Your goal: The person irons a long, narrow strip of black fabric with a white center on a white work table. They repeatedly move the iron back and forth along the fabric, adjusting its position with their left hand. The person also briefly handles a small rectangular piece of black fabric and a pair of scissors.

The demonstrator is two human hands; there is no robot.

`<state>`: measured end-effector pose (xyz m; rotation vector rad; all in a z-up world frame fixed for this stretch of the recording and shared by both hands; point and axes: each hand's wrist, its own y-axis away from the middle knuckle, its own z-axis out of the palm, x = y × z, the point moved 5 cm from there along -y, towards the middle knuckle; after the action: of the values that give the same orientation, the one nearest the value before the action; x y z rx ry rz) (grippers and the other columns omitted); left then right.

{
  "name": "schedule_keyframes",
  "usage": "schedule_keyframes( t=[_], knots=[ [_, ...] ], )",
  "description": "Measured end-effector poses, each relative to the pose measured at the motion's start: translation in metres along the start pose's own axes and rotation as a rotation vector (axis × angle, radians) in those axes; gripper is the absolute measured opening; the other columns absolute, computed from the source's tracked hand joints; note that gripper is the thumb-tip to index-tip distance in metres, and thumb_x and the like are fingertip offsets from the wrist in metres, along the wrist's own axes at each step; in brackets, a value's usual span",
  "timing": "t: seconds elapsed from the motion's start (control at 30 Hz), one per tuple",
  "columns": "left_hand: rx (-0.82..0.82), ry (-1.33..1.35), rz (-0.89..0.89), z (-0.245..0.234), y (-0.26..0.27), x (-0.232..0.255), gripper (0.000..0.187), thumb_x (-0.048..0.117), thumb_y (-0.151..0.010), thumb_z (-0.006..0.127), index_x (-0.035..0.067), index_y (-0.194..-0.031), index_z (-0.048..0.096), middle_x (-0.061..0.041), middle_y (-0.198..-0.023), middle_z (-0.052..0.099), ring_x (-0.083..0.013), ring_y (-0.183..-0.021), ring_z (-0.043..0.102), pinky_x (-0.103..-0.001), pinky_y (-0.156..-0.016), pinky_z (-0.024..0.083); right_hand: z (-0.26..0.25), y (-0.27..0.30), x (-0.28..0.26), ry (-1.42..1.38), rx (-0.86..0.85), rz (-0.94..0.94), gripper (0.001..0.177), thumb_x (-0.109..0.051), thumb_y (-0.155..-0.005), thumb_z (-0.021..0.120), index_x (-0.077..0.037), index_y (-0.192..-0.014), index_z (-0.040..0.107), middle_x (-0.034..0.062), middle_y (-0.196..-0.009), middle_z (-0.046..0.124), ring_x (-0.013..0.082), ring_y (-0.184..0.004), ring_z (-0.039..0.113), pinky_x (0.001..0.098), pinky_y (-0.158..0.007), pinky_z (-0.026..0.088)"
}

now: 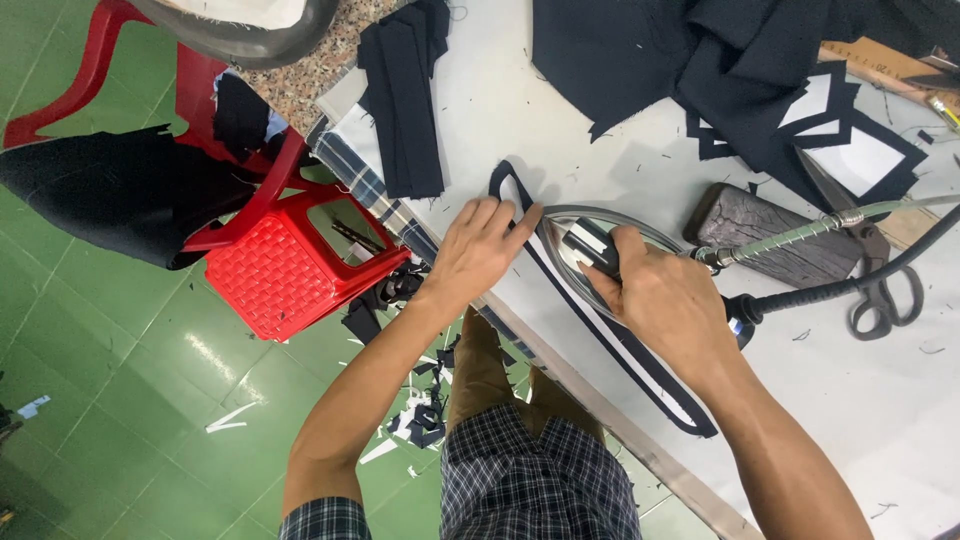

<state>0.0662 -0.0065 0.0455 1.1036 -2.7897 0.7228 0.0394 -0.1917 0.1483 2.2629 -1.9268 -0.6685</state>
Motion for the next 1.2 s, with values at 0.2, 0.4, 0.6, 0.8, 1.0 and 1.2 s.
schedule_keyframes(
  t=[0.2, 0.4, 0.6, 0.8, 1.0, 1.2],
  knots=[
    [-0.058, -0.020, -0.051, 0.003, 0.000, -0.009, 0.029, 0.032, -0.099, 0.063, 0.009, -0.115, 0.073, -0.010, -0.098, 0.053, -0.0266, -0.095, 0.053, -0.041, -0.088, 0.048, 0.000, 0.001, 0.000, 0.034, 0.009, -0.009, 0.039, -0.039, -0.099, 0.058, -0.002, -0.112, 0.061, 0.0132, -0.061, 0.069, 0.0316, -0.059, 0.075, 0.0439, -0.056, 0.058],
    [-0.065, -0.004, -0.060, 0.015, 0.023, -0.013, 0.050, 0.046, -0.106, 0.047, 0.008, -0.132, 0.066, -0.014, -0.108, 0.054, -0.0293, -0.108, 0.053, -0.041, -0.098, 0.045, 0.010, -0.014, 0.005, 0.000, 0.007, 0.119, 0.045, -0.041, -0.098, 0.059, 0.000, -0.117, 0.060, 0.0176, -0.066, 0.069, 0.0397, -0.065, 0.074, 0.0510, -0.060, 0.057],
    [-0.085, 0.014, -0.076, 0.019, 0.029, -0.014, 0.051, 0.047, -0.106, 0.049, 0.008, -0.134, 0.065, -0.015, -0.114, 0.056, -0.0300, -0.115, 0.053, -0.043, -0.103, 0.045, -0.001, -0.027, -0.005, 0.033, -0.006, 0.074, 0.042, -0.041, -0.100, 0.058, -0.002, -0.117, 0.060, 0.0176, -0.067, 0.070, 0.0380, -0.067, 0.075, 0.0484, -0.063, 0.058],
    [-0.085, 0.026, -0.058, 0.012, 0.022, -0.014, 0.036, 0.032, -0.104, 0.058, 0.006, -0.126, 0.067, -0.013, -0.107, 0.055, -0.0300, -0.110, 0.054, -0.043, -0.099, 0.048, -0.001, -0.027, -0.009, 0.036, -0.042, 0.028, 0.040, -0.040, -0.099, 0.057, -0.003, -0.114, 0.060, 0.0177, -0.063, 0.070, 0.0374, -0.063, 0.075, 0.0483, -0.061, 0.058],
    [0.001, -0.091, -0.069, -0.008, -0.012, -0.023, 0.030, 0.007, -0.103, 0.052, 0.013, -0.130, 0.063, -0.006, -0.091, 0.047, -0.0227, -0.087, 0.052, -0.037, -0.084, 0.050, -0.006, -0.028, -0.011, 0.020, -0.027, 0.028, 0.039, -0.039, -0.100, 0.057, -0.002, -0.112, 0.061, 0.0182, -0.062, 0.070, 0.0366, -0.063, 0.075, 0.0471, -0.060, 0.058],
    [-0.121, -0.114, -0.083, 0.006, 0.001, -0.028, 0.040, 0.033, -0.102, 0.057, 0.011, -0.133, 0.064, -0.010, -0.100, 0.049, -0.0283, -0.098, 0.050, -0.042, -0.089, 0.044, 0.000, -0.027, -0.007, 0.028, -0.002, 0.027, 0.041, -0.043, -0.099, 0.056, -0.005, -0.112, 0.060, 0.0161, -0.062, 0.069, 0.0353, -0.061, 0.074, 0.0469, -0.059, 0.058]
  ],
)
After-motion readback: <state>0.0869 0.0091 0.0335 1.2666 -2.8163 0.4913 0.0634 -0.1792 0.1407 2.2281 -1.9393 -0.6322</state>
